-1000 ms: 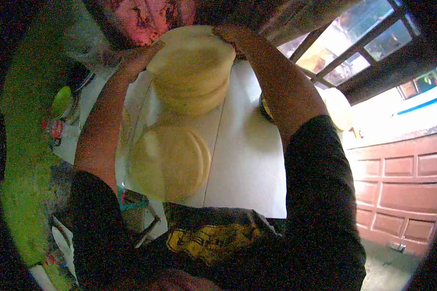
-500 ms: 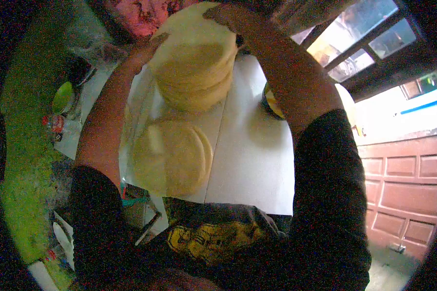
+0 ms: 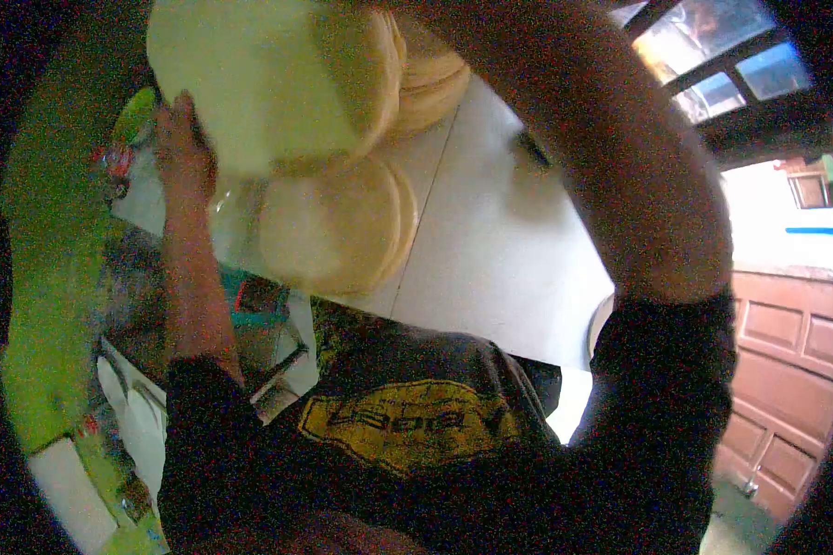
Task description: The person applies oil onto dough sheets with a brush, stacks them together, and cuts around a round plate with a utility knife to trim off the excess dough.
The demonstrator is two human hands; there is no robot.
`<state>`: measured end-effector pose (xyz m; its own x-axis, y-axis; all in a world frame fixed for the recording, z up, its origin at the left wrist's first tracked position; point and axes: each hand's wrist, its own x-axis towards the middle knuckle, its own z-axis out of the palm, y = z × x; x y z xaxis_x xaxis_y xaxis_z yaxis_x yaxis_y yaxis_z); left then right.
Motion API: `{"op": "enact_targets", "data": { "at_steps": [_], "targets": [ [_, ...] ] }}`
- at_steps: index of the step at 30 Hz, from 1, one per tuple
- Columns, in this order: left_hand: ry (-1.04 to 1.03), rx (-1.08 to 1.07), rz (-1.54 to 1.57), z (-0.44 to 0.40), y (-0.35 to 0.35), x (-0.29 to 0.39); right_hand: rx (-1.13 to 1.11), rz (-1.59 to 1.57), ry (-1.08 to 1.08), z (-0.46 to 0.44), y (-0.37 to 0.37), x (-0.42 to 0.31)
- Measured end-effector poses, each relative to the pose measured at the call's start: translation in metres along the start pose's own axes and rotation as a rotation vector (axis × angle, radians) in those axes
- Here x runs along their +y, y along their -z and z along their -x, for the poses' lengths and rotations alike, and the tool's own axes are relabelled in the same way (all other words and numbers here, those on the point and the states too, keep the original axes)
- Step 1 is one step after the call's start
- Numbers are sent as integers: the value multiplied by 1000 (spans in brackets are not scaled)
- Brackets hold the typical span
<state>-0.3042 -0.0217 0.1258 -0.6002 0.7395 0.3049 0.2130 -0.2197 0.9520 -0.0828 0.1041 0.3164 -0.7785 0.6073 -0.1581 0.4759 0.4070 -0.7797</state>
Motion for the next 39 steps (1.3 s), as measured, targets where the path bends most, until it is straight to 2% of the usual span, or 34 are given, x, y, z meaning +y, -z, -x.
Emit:
{"op": "enact_targets", "data": {
  "at_steps": [1,2,3,4,6,8,10,11,13,15,17,19,21,22,24,25,27,29,30,34,36,38,39],
  "targets": [
    [18,-25,-72,27,16,19,-78,-56,-24,6,-8,6],
    [125,-80,94,45,30,29,-155,-110,-51,12,-17,13],
    [123,-69,85,60,42,31,-28,183,90,9,-53,52],
    [131,-171,-205,75,55,28,30,110,140,11,-83,83],
    [131,-263,-497,92,62,21,109,-589,31,13,-145,135],
    [290,-436,-635,95,48,8,218,-1030,-148,18,-193,173],
    [250,-481,-730,92,45,-40,220,-661,-426,5,-214,224],
    [215,-519,-835,93,50,-60,244,-665,-424,11,-214,223],
    [256,-477,-811,89,49,-67,232,-461,-375,10,-207,223],
    [182,-566,-945,90,50,-52,269,-335,-317,4,-203,233],
    [213,-560,-936,87,59,-46,461,213,-85,3,-186,236],
    [244,-557,-923,65,59,-48,573,150,-56,-3,-132,231],
    [65,-551,-706,30,54,-55,665,287,-98,-30,-78,237],
    [56,-549,-701,12,40,-56,708,362,-89,-46,-54,243],
    [93,-472,-469,-32,-3,-56,746,453,-4,-77,-27,249],
    [82,-444,-479,-55,-22,-62,624,712,-42,-88,-18,247],
    [66,-410,-484,-88,-58,-73,497,973,-76,-131,7,261],
    [133,-330,-448,-110,-87,-81,265,597,-510,-191,30,304],
    [157,-303,-436,-121,-98,-85,266,599,-507,-192,29,299],
    [35,-455,-630,-151,-119,-90,414,734,-427,-163,8,233],
    [56,-517,-665,-159,-125,-100,334,656,-354,-192,10,265],
    [-59,-482,-666,-164,-129,-116,265,493,-298,-237,20,325],
    [-51,-490,-670,-161,-129,-118,240,420,-270,-252,24,345]
  ]
}}
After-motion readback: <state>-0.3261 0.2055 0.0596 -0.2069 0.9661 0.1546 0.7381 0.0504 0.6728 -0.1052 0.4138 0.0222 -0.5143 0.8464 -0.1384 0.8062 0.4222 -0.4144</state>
